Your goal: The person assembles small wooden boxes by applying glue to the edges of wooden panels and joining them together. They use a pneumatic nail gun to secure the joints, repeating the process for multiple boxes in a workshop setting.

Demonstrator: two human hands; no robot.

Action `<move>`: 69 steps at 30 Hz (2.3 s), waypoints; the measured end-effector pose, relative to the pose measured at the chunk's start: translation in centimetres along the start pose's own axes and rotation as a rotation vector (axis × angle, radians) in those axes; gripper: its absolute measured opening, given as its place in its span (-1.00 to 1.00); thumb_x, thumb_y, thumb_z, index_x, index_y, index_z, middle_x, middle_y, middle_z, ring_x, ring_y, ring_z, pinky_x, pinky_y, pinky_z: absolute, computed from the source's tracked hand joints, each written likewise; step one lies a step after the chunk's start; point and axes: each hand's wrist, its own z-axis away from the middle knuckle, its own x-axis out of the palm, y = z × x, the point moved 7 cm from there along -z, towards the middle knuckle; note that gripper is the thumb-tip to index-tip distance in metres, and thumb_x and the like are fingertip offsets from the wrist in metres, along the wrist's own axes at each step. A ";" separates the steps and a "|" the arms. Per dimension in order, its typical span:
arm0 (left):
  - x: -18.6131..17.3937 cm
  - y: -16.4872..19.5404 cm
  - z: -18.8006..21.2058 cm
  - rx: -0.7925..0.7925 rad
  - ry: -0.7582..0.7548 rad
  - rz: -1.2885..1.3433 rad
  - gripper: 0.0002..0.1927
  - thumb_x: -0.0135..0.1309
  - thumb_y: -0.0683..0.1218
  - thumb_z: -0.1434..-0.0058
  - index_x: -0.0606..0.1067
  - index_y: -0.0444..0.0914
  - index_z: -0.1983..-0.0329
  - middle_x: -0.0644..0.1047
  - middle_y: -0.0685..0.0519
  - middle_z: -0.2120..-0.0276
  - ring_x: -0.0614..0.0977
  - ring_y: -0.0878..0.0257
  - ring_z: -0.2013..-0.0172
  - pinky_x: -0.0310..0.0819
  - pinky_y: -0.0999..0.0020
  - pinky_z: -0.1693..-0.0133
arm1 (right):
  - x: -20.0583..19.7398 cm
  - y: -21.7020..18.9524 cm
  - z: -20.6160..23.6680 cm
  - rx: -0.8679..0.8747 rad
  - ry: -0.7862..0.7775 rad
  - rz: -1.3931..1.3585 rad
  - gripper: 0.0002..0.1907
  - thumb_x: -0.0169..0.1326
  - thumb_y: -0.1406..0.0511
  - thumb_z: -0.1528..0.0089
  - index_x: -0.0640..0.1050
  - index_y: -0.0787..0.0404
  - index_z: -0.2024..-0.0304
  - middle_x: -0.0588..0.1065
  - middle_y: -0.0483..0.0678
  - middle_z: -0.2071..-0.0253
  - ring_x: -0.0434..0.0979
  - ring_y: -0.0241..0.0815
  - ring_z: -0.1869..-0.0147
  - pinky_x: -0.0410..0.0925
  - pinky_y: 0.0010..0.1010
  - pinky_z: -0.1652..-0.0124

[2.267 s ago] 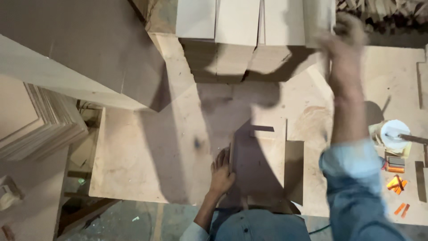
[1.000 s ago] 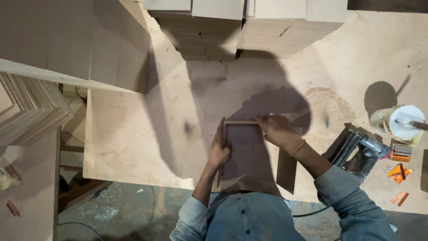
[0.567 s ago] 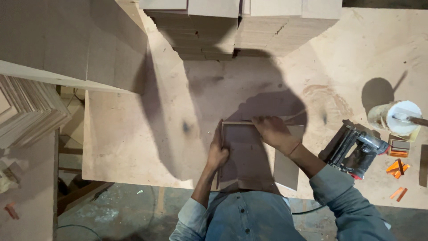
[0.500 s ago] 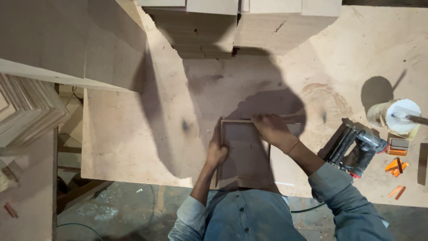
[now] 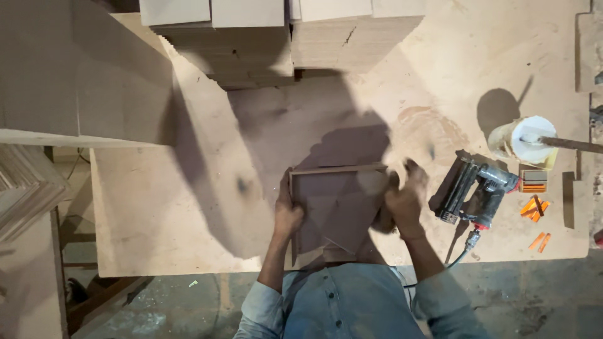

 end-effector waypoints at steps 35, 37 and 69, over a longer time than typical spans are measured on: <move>0.0 2.0 -0.2 0.087 -0.012 0.044 0.03 -0.20 -0.37 0.15 0.04 -0.21 -0.54 0.28 -0.28 -0.42 0.31 -0.11 -0.41 0.16 0.20 -0.37 | 2.9 1.5 1.2 0.283 -0.294 -0.485 -0.15 -0.07 0.60 0.04 0.32 0.24 -0.36 0.53 0.10 -0.12 0.56 -0.07 -0.17 0.43 -0.33 -0.07; 0.1 2.3 -0.2 0.152 -0.013 0.044 0.05 -0.19 -0.38 0.18 0.04 -0.24 -0.54 0.23 -0.29 -0.44 0.25 -0.13 -0.44 0.08 0.18 -0.41 | 2.7 1.4 1.1 0.205 -0.274 -0.372 -0.20 0.00 0.57 0.00 0.34 0.25 -0.35 0.56 0.10 -0.08 0.58 -0.09 -0.16 0.43 -0.34 -0.08; -0.6 4.0 -1.1 -0.092 -0.083 0.044 0.08 -0.13 -0.36 0.19 0.08 -0.04 -0.54 0.44 -0.20 -0.30 0.45 -0.04 -0.31 0.33 0.29 -0.24 | 3.4 0.8 0.5 0.010 -0.443 -0.463 -0.25 -0.01 0.38 -0.09 0.28 0.26 -0.39 0.47 0.22 -0.13 0.51 0.12 -0.09 0.40 -0.19 -0.04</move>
